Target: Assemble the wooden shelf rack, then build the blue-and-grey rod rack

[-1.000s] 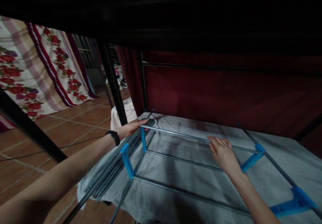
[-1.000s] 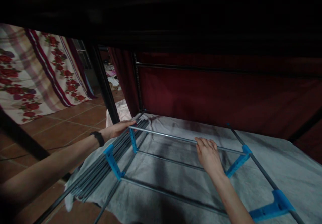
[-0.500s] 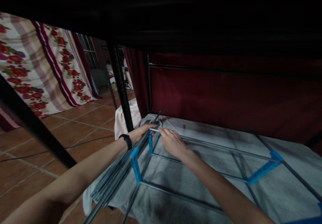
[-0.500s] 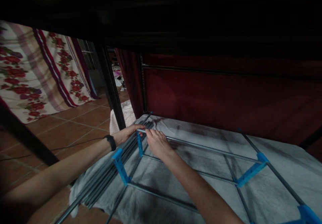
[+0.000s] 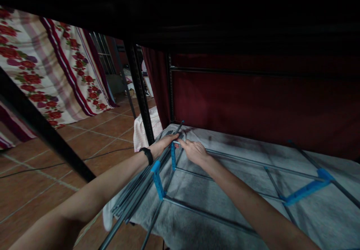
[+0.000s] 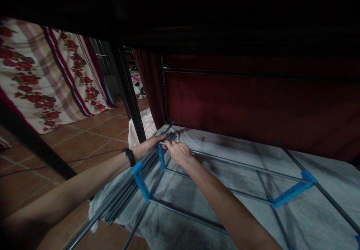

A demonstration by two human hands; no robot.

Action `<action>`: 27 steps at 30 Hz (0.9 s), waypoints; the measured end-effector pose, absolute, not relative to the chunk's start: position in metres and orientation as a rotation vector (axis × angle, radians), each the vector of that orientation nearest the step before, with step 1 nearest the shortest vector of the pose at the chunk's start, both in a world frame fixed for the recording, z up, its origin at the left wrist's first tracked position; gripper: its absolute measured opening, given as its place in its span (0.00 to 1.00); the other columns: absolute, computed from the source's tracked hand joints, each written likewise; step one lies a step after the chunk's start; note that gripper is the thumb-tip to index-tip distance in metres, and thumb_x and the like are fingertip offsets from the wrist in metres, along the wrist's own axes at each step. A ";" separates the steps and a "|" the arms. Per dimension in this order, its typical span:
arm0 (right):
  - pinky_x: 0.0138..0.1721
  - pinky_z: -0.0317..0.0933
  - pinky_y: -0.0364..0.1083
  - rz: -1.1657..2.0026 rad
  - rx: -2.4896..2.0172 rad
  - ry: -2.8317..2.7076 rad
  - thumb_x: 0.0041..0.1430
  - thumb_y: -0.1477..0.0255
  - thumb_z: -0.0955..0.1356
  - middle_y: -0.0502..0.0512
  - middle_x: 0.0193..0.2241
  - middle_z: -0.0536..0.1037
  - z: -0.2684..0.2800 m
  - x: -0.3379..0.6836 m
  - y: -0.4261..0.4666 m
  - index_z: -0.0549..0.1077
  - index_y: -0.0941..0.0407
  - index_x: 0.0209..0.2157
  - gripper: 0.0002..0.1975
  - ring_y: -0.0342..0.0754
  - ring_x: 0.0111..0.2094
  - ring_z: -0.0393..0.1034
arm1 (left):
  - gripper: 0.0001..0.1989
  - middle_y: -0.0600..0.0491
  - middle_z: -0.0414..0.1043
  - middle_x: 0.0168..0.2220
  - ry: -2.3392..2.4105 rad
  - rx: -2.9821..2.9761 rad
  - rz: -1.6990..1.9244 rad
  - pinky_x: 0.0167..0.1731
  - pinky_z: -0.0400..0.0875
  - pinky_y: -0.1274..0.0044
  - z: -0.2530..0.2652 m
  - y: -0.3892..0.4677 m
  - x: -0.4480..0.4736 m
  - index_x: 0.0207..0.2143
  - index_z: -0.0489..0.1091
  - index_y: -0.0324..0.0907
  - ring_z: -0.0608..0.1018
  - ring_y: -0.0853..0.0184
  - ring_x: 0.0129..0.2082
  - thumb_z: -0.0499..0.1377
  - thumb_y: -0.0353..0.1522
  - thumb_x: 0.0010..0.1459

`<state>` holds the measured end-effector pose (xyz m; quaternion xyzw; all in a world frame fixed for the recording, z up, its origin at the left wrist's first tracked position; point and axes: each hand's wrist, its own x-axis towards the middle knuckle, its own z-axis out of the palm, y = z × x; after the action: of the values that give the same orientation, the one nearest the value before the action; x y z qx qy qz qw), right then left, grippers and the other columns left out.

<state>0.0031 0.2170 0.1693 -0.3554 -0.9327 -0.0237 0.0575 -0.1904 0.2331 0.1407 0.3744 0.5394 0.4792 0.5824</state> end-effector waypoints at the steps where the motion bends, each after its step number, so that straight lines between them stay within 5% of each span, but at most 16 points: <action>1: 0.44 0.65 0.52 -0.063 -1.073 -2.830 0.68 0.77 0.52 0.63 0.49 0.75 0.168 0.002 0.218 0.52 0.50 0.67 0.28 0.54 0.45 0.74 | 0.19 0.53 0.73 0.28 1.264 0.899 1.121 0.21 0.69 0.80 0.141 0.232 -0.189 0.34 0.68 0.40 0.75 0.70 0.22 0.65 0.47 0.52; 7: 0.43 0.65 0.53 -0.016 -1.070 -2.852 0.67 0.77 0.51 0.65 0.49 0.75 0.162 0.001 0.220 0.49 0.52 0.69 0.30 0.56 0.45 0.74 | 0.18 0.54 0.72 0.28 1.276 0.965 1.153 0.27 0.72 0.79 0.145 0.224 -0.183 0.32 0.68 0.42 0.75 0.70 0.26 0.64 0.47 0.54; 27: 0.43 0.65 0.53 -0.008 -1.063 -2.809 0.70 0.73 0.50 0.62 0.48 0.77 0.162 0.003 0.218 0.52 0.51 0.68 0.27 0.56 0.43 0.75 | 0.22 0.53 0.72 0.28 1.334 1.037 1.133 0.27 0.71 0.78 0.140 0.229 -0.183 0.33 0.69 0.40 0.75 0.70 0.25 0.61 0.51 0.55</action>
<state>0.0029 0.2178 0.1625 -0.3531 -0.9330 -0.0028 0.0691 -0.1835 0.2294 0.1404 0.4336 0.5578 0.4739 0.5256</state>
